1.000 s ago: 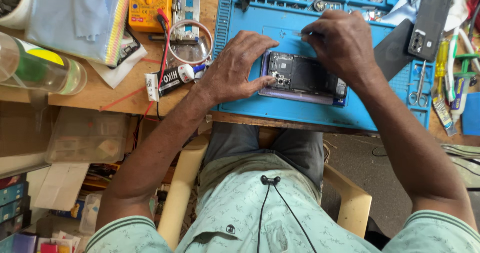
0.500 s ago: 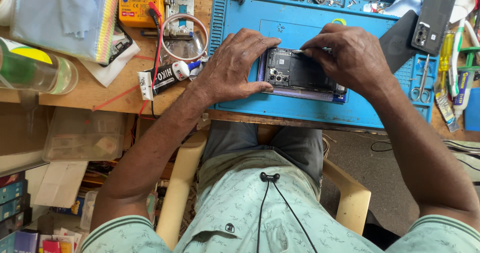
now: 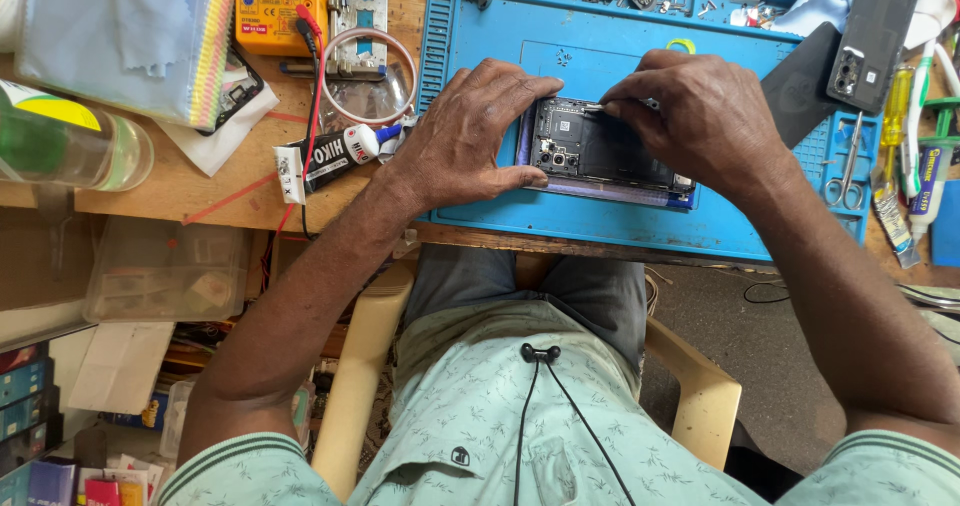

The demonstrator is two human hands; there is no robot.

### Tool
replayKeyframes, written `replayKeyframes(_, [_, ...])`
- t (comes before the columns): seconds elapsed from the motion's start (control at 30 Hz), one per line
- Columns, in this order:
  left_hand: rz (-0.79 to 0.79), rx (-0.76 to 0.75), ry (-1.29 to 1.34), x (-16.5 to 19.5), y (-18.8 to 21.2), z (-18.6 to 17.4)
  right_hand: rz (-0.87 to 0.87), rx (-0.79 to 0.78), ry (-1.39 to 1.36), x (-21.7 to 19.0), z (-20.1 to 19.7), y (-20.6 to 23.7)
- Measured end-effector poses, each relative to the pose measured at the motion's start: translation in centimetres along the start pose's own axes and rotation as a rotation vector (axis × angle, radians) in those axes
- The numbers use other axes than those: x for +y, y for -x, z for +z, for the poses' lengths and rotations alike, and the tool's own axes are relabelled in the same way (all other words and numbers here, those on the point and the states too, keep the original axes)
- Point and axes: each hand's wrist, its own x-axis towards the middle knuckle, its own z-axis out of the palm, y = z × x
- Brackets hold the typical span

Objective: The person pries open a smartphone on a blue repair mat using a metal pry tool, works around the battery and internal components, lifts out a black protective sheet and battery assembly, and scrapes and wipes old adhesive residue from the phone frame with a tool and tissue.

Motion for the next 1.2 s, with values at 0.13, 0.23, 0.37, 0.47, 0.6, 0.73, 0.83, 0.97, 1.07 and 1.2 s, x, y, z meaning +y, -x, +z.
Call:
replayKeyframes(0.13, [0.001, -0.001, 0.009, 0.0, 0.1, 0.0, -0.075, 0.033, 0.114, -0.9, -0.8, -0.2])
replayKeyframes(0.23, [0.006, 0.0, 0.017, -0.1, 0.1, 0.0, -0.022, -0.052, 0.224, -1.9, -1.2, -0.8])
replayKeyframes(0.37, [0.008, 0.006, 0.029, -0.1, 0.1, 0.1, -0.007, -0.216, 0.381, -3.0, -1.6, -2.2])
replayKeyframes(0.47, [-0.009, 0.001, 0.006, 0.0, 0.1, 0.3, 0.031, -0.412, 0.516, -3.8, -1.8, -3.4])
replayKeyframes(0.6, [-0.002, 0.006, 0.029, 0.1, 0.1, 0.1, 0.015, -0.472, 0.572, -4.3, -2.1, -4.3])
replayKeyframes(0.73, [0.0, 0.003, 0.046, -0.1, 0.2, 0.0, 0.148, -0.472, 0.399, -4.0, -2.3, -4.7])
replayKeyframes(0.83, [0.015, 0.004, 0.047, -0.3, 0.5, 0.0, 0.168, -0.332, 0.267, -3.4, -1.9, -3.7])
replayKeyframes(0.97, [0.026, 0.014, 0.044, -0.2, 0.4, 0.1, 0.158, -0.258, 0.195, -2.6, -1.5, -2.2])
replayKeyframes(1.07, [0.033, 0.046, 0.024, 0.0, 0.1, 0.2, 0.129, -0.203, 0.107, -2.2, -1.4, -2.1])
replayKeyframes(1.2, [-0.018, 0.001, 0.012, -0.1, 0.2, -0.1, 0.047, 0.029, -0.232, -1.2, -1.2, -1.1])
